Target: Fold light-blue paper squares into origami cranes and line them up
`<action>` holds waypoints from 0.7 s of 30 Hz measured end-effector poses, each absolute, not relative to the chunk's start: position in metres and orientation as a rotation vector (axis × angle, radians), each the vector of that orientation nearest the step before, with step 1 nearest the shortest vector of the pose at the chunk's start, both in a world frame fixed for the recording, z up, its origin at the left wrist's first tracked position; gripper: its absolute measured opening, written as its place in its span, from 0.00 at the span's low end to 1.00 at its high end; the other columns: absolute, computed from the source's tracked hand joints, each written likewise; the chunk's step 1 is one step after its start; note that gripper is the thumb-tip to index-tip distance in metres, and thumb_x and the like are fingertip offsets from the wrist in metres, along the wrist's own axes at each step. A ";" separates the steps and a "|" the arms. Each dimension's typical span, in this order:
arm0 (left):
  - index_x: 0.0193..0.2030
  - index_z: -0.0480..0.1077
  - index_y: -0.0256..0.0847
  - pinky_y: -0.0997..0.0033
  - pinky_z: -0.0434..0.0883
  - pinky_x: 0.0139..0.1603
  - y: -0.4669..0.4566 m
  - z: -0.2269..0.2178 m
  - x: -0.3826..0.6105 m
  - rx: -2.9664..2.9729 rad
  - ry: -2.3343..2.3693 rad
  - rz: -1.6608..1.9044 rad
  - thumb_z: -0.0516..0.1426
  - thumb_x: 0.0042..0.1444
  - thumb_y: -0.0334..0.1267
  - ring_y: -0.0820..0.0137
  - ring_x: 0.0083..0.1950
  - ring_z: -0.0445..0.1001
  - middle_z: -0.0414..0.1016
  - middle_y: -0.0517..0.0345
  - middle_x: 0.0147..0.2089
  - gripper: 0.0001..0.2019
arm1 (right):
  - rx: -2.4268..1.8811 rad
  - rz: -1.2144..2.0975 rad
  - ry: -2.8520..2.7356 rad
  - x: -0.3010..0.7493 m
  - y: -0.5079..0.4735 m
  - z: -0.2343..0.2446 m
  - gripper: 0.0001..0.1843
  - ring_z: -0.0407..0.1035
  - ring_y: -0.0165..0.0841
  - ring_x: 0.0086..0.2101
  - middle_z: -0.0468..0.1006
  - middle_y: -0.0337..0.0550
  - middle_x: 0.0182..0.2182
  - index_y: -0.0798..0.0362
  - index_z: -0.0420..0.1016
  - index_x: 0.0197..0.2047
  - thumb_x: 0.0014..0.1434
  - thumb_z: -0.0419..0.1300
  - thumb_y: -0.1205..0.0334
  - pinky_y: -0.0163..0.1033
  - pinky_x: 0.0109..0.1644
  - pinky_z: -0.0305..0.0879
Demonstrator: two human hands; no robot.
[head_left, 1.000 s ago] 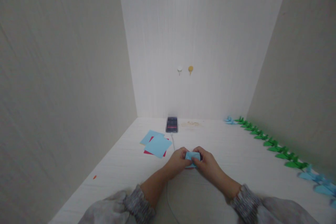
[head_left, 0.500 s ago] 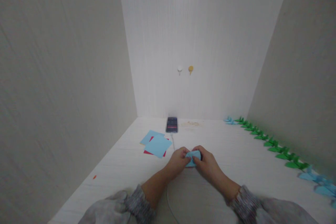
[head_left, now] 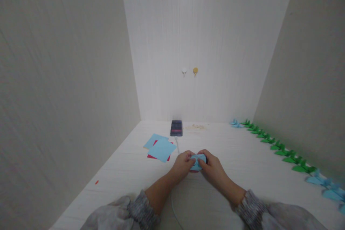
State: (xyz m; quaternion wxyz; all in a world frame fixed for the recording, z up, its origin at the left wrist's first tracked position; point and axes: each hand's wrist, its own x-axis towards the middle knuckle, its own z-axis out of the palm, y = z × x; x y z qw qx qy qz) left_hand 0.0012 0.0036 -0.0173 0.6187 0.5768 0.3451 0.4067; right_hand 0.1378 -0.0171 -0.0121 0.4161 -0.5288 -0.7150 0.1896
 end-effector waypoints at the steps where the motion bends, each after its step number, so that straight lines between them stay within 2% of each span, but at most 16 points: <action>1: 0.30 0.61 0.36 0.67 0.68 0.30 0.004 -0.019 0.001 1.333 0.787 0.940 0.55 0.41 0.39 0.74 0.27 0.66 0.65 0.61 0.25 0.11 | -1.331 0.480 -1.797 0.138 -0.017 -0.012 0.06 0.60 0.28 0.22 0.67 0.35 0.20 0.53 0.64 0.31 0.47 0.48 0.66 0.31 0.24 0.54; 9: 0.29 0.59 0.36 0.69 0.67 0.28 0.004 -0.018 0.001 1.296 0.794 0.930 0.58 0.38 0.40 0.74 0.27 0.66 0.66 0.60 0.26 0.14 | -1.244 0.593 -1.753 0.137 -0.019 -0.009 0.08 0.61 0.29 0.23 0.68 0.37 0.21 0.54 0.65 0.32 0.51 0.48 0.62 0.32 0.25 0.56; 14: 0.28 0.60 0.36 0.74 0.64 0.28 0.006 -0.013 0.000 1.322 0.827 1.123 0.58 0.39 0.37 0.76 0.25 0.65 0.65 0.62 0.23 0.11 | -1.079 0.719 -1.640 0.140 -0.018 -0.006 0.13 0.61 0.30 0.26 0.66 0.39 0.23 0.55 0.66 0.32 0.55 0.45 0.57 0.33 0.30 0.58; 21: 0.30 0.60 0.37 0.76 0.62 0.29 0.005 -0.005 0.000 1.295 0.756 1.314 0.56 0.41 0.38 0.75 0.27 0.65 0.67 0.62 0.25 0.11 | -0.924 0.795 -1.705 0.142 -0.019 0.000 0.12 0.61 0.31 0.29 0.65 0.39 0.24 0.54 0.68 0.35 0.55 0.47 0.57 0.34 0.34 0.57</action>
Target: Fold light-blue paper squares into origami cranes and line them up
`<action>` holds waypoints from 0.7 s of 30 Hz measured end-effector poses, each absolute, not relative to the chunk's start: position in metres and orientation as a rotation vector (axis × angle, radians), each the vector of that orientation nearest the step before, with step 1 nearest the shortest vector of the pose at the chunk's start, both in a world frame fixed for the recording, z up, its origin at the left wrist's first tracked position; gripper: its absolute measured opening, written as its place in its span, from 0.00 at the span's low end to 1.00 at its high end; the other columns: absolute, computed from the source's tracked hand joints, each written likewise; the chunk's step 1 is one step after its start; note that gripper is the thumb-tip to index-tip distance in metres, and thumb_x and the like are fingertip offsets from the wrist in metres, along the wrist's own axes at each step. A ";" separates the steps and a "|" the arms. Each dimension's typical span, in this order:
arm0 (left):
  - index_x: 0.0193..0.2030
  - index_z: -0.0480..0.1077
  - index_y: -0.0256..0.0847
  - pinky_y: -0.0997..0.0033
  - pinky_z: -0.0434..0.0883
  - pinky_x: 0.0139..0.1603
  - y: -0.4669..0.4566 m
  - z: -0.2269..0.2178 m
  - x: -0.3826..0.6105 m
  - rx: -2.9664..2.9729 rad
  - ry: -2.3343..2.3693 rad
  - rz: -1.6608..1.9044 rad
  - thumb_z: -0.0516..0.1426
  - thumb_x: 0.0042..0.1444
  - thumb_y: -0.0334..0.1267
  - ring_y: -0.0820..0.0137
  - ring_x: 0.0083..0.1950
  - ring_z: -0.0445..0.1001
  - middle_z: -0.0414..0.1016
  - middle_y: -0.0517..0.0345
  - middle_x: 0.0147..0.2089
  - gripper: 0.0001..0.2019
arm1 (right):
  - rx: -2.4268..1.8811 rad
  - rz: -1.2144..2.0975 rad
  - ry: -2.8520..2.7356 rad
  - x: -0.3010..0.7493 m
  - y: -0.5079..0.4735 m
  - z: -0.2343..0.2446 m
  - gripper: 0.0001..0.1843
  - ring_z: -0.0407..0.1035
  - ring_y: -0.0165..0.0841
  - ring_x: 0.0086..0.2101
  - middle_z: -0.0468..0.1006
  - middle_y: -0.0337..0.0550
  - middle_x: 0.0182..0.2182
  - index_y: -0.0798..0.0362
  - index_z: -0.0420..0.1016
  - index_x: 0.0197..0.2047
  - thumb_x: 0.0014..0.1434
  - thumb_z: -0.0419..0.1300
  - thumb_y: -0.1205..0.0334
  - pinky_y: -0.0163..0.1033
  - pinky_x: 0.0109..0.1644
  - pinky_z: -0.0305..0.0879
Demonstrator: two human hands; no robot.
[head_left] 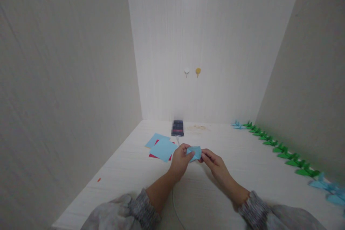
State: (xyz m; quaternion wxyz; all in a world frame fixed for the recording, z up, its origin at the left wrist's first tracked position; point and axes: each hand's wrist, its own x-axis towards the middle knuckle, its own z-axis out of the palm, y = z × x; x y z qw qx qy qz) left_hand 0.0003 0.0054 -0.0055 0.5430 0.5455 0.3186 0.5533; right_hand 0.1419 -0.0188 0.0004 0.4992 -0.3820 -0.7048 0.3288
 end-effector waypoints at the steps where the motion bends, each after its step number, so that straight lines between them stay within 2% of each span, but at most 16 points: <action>1: 0.30 0.60 0.37 0.75 0.62 0.30 0.004 -0.004 0.000 1.279 0.744 1.318 0.56 0.41 0.38 0.75 0.27 0.65 0.67 0.62 0.25 0.11 | -0.902 0.788 -1.720 0.142 -0.020 0.002 0.12 0.61 0.31 0.29 0.65 0.39 0.25 0.54 0.68 0.36 0.55 0.47 0.58 0.35 0.35 0.57; 12: 0.31 0.60 0.36 0.77 0.61 0.29 0.006 -0.007 0.003 1.232 0.682 1.291 0.57 0.41 0.35 0.78 0.26 0.64 0.67 0.63 0.25 0.11 | -0.873 0.734 -1.668 0.143 -0.013 -0.006 0.06 0.61 0.30 0.31 0.66 0.40 0.28 0.52 0.70 0.32 0.50 0.54 0.62 0.34 0.35 0.58; 17: 0.32 0.61 0.37 0.77 0.61 0.29 0.002 -0.004 0.002 1.232 0.647 1.262 0.57 0.40 0.35 0.77 0.26 0.64 0.68 0.62 0.26 0.11 | -0.935 0.730 -1.628 0.143 -0.013 -0.008 0.04 0.59 0.29 0.27 0.63 0.37 0.24 0.54 0.69 0.27 0.47 0.56 0.62 0.32 0.31 0.57; 21: 0.32 0.62 0.36 0.74 0.62 0.34 -0.001 0.000 0.001 1.200 0.573 1.241 0.58 0.39 0.34 0.74 0.31 0.67 0.71 0.57 0.33 0.12 | -1.006 0.732 -1.586 0.140 -0.015 -0.005 0.06 0.57 0.27 0.23 0.61 0.35 0.20 0.54 0.66 0.23 0.47 0.56 0.61 0.31 0.27 0.54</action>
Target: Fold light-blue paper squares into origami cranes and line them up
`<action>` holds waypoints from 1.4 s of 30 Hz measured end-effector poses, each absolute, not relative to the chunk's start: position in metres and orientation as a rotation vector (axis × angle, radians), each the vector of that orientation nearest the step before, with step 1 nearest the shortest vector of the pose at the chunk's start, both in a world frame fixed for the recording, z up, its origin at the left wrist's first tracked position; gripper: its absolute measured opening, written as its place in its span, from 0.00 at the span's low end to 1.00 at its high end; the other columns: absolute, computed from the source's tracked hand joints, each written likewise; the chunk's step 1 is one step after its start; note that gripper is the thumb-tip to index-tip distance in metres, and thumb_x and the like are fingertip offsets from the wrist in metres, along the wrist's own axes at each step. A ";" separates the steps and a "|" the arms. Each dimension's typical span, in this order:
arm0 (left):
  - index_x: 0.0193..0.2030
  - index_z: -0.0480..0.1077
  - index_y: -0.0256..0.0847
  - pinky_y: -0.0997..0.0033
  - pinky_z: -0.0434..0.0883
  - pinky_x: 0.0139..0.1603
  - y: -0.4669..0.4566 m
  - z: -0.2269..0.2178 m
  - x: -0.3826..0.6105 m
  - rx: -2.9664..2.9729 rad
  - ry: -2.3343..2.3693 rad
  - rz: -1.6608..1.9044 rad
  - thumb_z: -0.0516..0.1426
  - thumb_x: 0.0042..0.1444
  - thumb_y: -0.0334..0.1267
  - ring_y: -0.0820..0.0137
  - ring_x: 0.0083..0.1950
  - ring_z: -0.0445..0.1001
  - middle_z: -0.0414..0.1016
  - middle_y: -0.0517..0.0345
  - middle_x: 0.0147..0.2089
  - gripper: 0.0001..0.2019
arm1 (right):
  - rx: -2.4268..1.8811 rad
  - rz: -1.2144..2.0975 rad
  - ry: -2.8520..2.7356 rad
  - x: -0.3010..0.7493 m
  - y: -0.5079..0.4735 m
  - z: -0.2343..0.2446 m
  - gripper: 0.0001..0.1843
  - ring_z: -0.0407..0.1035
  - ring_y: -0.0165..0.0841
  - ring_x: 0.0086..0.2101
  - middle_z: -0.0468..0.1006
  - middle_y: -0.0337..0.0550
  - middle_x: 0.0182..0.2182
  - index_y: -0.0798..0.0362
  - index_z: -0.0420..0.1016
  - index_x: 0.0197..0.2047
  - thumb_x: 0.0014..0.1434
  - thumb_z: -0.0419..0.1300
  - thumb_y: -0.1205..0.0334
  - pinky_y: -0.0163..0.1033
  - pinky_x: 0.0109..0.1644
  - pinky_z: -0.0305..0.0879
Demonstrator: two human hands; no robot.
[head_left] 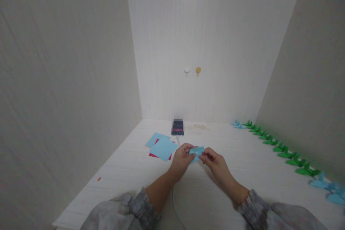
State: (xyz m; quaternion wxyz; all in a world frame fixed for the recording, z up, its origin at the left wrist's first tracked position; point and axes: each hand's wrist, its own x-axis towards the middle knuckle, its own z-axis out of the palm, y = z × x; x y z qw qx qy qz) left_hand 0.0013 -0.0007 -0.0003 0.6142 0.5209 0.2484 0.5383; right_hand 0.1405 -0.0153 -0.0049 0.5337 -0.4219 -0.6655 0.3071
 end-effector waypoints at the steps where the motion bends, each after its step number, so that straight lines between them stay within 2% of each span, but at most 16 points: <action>1: 0.33 0.62 0.36 0.74 0.62 0.35 -0.001 0.000 0.001 1.192 0.555 1.235 0.58 0.39 0.33 0.74 0.32 0.68 0.71 0.56 0.34 0.12 | -1.021 0.731 -1.576 0.140 -0.016 -0.004 0.07 0.56 0.27 0.22 0.61 0.34 0.19 0.54 0.65 0.22 0.47 0.56 0.60 0.31 0.26 0.53; 12: 0.33 0.64 0.36 0.76 0.60 0.33 -0.003 0.002 0.001 1.219 0.543 1.185 0.56 0.39 0.28 0.76 0.30 0.66 0.70 0.58 0.32 0.11 | -1.116 0.773 -1.506 0.136 -0.018 -0.002 0.11 0.52 0.25 0.18 0.57 0.31 0.14 0.54 0.60 0.20 0.48 0.53 0.57 0.30 0.21 0.48; 18: 0.34 0.64 0.37 0.76 0.61 0.32 -0.005 0.004 0.002 1.200 0.564 1.168 0.57 0.39 0.31 0.77 0.28 0.65 0.69 0.60 0.30 0.11 | -1.130 0.651 -1.538 0.134 -0.019 -0.006 0.11 0.53 0.26 0.19 0.58 0.32 0.16 0.53 0.59 0.21 0.51 0.51 0.57 0.31 0.22 0.50; 23: 0.32 0.61 0.37 0.74 0.62 0.36 -0.005 0.003 0.004 1.186 0.579 1.170 0.61 0.34 0.34 0.75 0.31 0.67 0.70 0.60 0.30 0.17 | -1.167 0.592 -1.570 0.134 -0.018 -0.011 0.12 0.54 0.27 0.20 0.58 0.33 0.17 0.53 0.59 0.23 0.53 0.49 0.55 0.31 0.23 0.51; 26: 0.31 0.61 0.36 0.74 0.62 0.35 -0.003 0.000 0.005 1.208 0.604 1.182 0.61 0.34 0.34 0.75 0.30 0.66 0.69 0.60 0.29 0.16 | -1.171 0.553 -1.586 0.134 -0.019 -0.011 0.13 0.54 0.27 0.20 0.58 0.34 0.17 0.53 0.59 0.22 0.53 0.48 0.55 0.31 0.23 0.52; 38: 0.31 0.62 0.36 0.75 0.62 0.33 -0.003 0.000 0.005 1.228 0.608 1.167 0.59 0.36 0.29 0.76 0.29 0.66 0.69 0.60 0.28 0.12 | -1.237 0.451 -1.601 0.134 -0.024 -0.004 0.14 0.54 0.27 0.21 0.59 0.33 0.16 0.53 0.60 0.20 0.53 0.48 0.55 0.31 0.24 0.51; 42: 0.28 0.62 0.36 0.76 0.61 0.30 -0.006 0.004 0.005 1.223 0.673 1.158 0.60 0.34 0.31 0.77 0.26 0.65 0.67 0.63 0.25 0.12 | -1.218 0.445 -1.608 0.135 -0.025 -0.001 0.13 0.56 0.28 0.22 0.61 0.35 0.18 0.54 0.63 0.23 0.53 0.49 0.55 0.31 0.25 0.52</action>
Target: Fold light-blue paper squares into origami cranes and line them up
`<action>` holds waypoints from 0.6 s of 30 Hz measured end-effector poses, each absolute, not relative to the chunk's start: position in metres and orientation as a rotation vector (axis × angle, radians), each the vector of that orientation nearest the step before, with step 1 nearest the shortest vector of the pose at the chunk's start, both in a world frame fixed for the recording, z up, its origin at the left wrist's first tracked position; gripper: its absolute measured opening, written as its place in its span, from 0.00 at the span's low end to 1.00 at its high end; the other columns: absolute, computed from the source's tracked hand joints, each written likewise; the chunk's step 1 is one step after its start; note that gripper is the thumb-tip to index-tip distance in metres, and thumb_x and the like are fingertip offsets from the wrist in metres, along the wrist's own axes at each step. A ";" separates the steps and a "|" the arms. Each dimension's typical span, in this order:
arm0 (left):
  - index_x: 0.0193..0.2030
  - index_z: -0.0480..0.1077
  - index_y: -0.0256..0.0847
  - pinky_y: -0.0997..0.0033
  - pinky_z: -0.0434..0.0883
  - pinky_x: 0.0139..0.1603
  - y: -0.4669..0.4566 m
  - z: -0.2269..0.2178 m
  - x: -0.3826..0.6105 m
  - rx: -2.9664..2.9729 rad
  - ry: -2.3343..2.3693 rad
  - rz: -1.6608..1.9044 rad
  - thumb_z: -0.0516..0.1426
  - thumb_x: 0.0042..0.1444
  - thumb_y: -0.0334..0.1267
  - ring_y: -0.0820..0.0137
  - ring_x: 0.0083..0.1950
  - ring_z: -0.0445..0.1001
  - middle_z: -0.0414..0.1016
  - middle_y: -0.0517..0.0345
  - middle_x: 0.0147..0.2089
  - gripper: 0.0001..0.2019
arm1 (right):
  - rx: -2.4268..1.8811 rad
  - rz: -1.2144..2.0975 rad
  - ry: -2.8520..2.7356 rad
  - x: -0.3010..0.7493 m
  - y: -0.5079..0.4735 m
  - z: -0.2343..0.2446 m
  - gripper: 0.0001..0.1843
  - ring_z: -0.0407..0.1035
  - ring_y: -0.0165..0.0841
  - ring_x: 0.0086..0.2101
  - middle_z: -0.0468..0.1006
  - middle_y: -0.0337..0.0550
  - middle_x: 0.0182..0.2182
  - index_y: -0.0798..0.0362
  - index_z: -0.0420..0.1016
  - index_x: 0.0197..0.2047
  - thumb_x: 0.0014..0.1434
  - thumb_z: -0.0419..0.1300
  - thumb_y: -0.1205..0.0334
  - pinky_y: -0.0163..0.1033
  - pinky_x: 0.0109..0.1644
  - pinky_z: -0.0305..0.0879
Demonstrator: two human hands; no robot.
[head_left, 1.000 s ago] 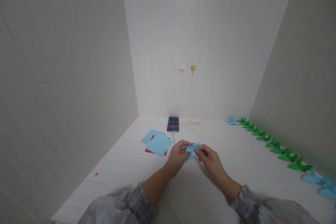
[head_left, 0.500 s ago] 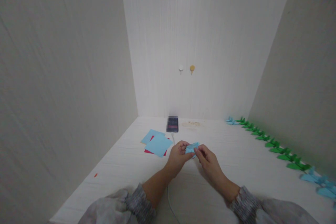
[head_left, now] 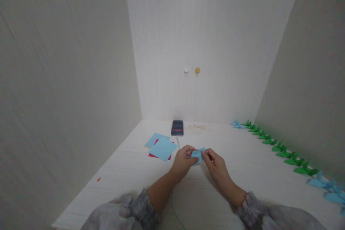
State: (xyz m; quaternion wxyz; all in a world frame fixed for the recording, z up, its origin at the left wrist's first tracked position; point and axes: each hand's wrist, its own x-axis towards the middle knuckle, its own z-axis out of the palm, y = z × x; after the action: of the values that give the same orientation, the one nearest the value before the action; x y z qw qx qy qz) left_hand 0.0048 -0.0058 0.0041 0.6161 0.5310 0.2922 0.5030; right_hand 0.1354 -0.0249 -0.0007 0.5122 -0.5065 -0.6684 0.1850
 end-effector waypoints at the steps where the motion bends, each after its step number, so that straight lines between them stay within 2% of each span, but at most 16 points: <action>1: 0.28 0.62 0.36 0.77 0.61 0.29 -0.006 0.004 0.005 1.227 0.685 1.152 0.60 0.34 0.31 0.77 0.25 0.64 0.67 0.64 0.24 0.12 | -1.213 0.435 -1.607 0.136 -0.025 0.000 0.13 0.56 0.28 0.22 0.61 0.35 0.19 0.54 0.63 0.24 0.52 0.49 0.55 0.32 0.25 0.53; 5: 0.28 0.62 0.36 0.78 0.60 0.26 -0.005 0.002 0.003 1.241 0.702 1.142 0.60 0.33 0.31 0.79 0.23 0.62 0.64 0.65 0.21 0.13 | -1.180 0.408 -1.599 0.139 -0.024 0.002 0.11 0.56 0.28 0.23 0.62 0.36 0.20 0.54 0.64 0.24 0.52 0.51 0.55 0.32 0.27 0.54; 10: 0.28 0.63 0.36 0.77 0.61 0.27 -0.003 -0.002 0.003 1.236 0.690 1.098 0.60 0.35 0.35 0.78 0.24 0.63 0.66 0.63 0.23 0.12 | -1.134 0.532 -1.552 0.140 -0.022 0.002 0.13 0.59 0.29 0.24 0.65 0.37 0.21 0.54 0.66 0.25 0.51 0.51 0.54 0.33 0.28 0.56; 18: 0.28 0.62 0.36 0.76 0.61 0.27 -0.002 -0.005 0.003 1.254 0.676 1.082 0.61 0.34 0.35 0.78 0.24 0.63 0.66 0.62 0.23 0.13 | -1.148 0.577 -1.499 0.140 -0.024 0.003 0.14 0.60 0.30 0.25 0.66 0.39 0.21 0.55 0.67 0.24 0.51 0.51 0.54 0.33 0.29 0.57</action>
State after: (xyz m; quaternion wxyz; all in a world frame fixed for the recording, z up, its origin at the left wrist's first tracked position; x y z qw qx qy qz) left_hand 0.0034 -0.0015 -0.0052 0.6261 0.5466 0.2948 0.4715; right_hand 0.1397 -0.0237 0.0027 0.5510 -0.4852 -0.6337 0.2438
